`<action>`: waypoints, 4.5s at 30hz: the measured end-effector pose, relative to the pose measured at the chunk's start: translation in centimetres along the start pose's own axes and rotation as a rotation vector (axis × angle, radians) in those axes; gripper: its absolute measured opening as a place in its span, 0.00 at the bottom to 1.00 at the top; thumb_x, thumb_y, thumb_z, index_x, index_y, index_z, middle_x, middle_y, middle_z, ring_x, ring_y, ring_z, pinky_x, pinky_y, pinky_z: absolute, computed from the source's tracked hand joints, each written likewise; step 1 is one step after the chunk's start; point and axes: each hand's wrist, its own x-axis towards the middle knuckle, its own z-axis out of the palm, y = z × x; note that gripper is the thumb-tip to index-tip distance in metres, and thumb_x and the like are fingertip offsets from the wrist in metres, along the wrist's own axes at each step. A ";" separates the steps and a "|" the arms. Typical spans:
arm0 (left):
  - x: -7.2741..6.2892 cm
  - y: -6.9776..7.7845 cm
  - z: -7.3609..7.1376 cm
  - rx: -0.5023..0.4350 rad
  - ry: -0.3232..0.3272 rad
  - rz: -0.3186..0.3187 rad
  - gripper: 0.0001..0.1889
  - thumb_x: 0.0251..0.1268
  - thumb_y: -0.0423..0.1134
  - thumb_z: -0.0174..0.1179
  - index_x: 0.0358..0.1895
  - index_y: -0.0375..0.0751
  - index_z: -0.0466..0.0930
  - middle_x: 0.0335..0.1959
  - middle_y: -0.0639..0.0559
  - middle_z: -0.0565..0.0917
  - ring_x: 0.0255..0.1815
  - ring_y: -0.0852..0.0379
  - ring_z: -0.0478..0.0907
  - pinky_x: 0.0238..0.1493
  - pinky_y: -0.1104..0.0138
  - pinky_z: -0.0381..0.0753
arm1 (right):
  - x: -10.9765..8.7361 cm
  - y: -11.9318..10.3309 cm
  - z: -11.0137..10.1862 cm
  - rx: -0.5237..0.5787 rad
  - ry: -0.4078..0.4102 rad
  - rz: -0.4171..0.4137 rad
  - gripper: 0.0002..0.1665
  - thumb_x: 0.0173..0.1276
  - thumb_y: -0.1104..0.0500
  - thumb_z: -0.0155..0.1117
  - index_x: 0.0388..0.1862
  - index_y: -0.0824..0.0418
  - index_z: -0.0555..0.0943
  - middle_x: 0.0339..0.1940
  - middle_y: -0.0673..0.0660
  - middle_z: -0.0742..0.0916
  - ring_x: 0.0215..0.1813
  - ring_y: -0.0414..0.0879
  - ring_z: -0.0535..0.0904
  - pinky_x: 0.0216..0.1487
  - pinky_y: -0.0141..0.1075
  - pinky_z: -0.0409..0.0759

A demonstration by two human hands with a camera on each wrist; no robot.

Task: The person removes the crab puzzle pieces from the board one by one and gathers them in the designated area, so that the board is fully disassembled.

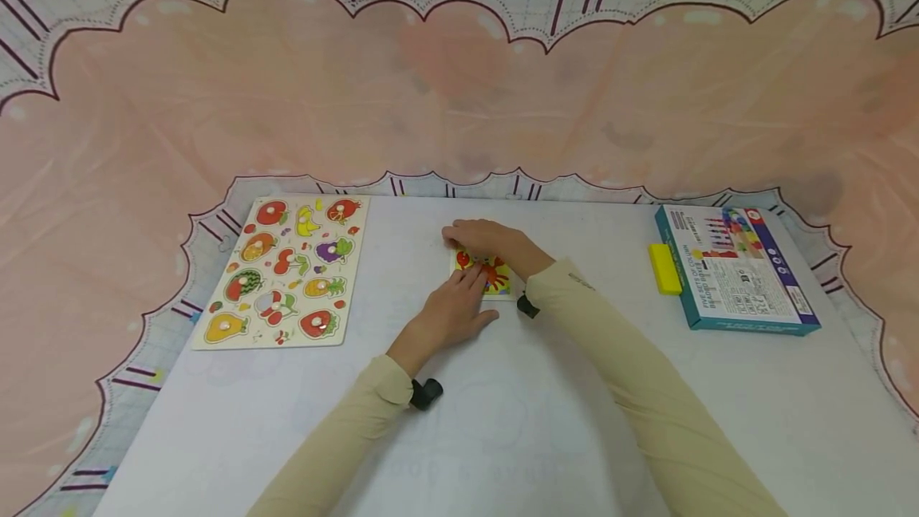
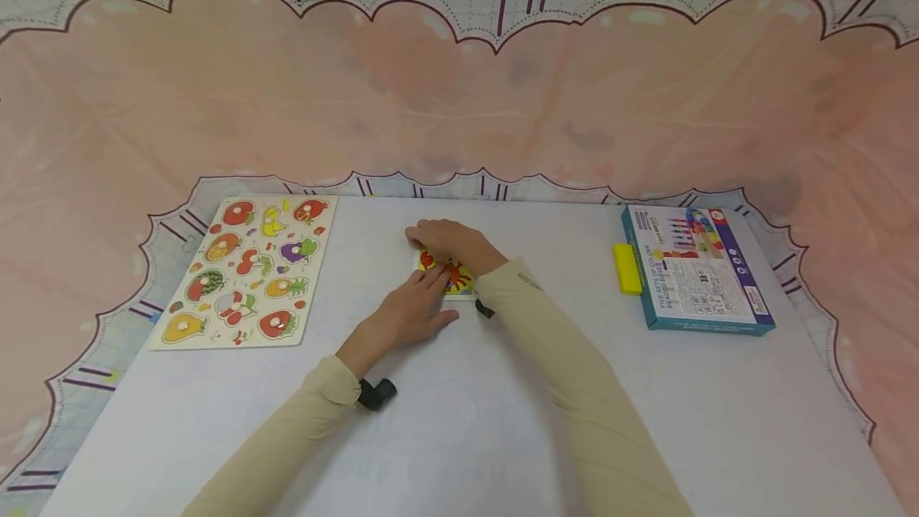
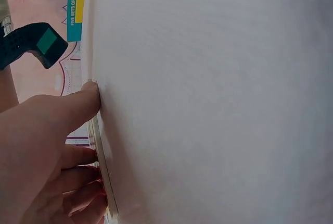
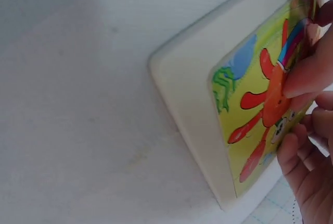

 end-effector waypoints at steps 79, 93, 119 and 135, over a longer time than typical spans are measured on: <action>0.6 0.2 0.7 0.062 -0.032 -0.005 0.41 0.72 0.59 0.48 0.76 0.34 0.51 0.79 0.41 0.53 0.79 0.47 0.51 0.78 0.58 0.54 | -4.0 5.0 2.8 0.922 0.428 0.161 0.14 0.73 0.54 0.58 0.53 0.58 0.79 0.46 0.58 0.83 0.45 0.48 0.76 0.44 0.30 0.77; 0.4 0.1 0.5 0.059 -0.028 -0.026 0.40 0.72 0.59 0.48 0.76 0.35 0.50 0.79 0.41 0.52 0.79 0.46 0.51 0.78 0.59 0.55 | -8.4 8.1 3.8 0.769 0.375 0.214 0.14 0.70 0.58 0.61 0.50 0.64 0.80 0.36 0.56 0.80 0.39 0.45 0.73 0.38 0.30 0.72; 0.5 0.5 0.7 0.084 0.061 -0.015 0.29 0.75 0.44 0.49 0.73 0.33 0.58 0.76 0.40 0.60 0.75 0.45 0.60 0.76 0.60 0.60 | -7.7 6.7 4.3 0.580 0.374 0.292 0.13 0.73 0.58 0.57 0.49 0.64 0.78 0.41 0.59 0.79 0.46 0.50 0.71 0.46 0.35 0.70; 0.9 1.0 0.8 0.084 0.077 -0.057 0.30 0.74 0.45 0.50 0.73 0.36 0.59 0.75 0.42 0.63 0.72 0.45 0.62 0.74 0.60 0.62 | -7.8 6.4 4.1 0.523 0.363 0.335 0.13 0.72 0.56 0.59 0.46 0.65 0.77 0.41 0.59 0.75 0.45 0.49 0.69 0.43 0.34 0.69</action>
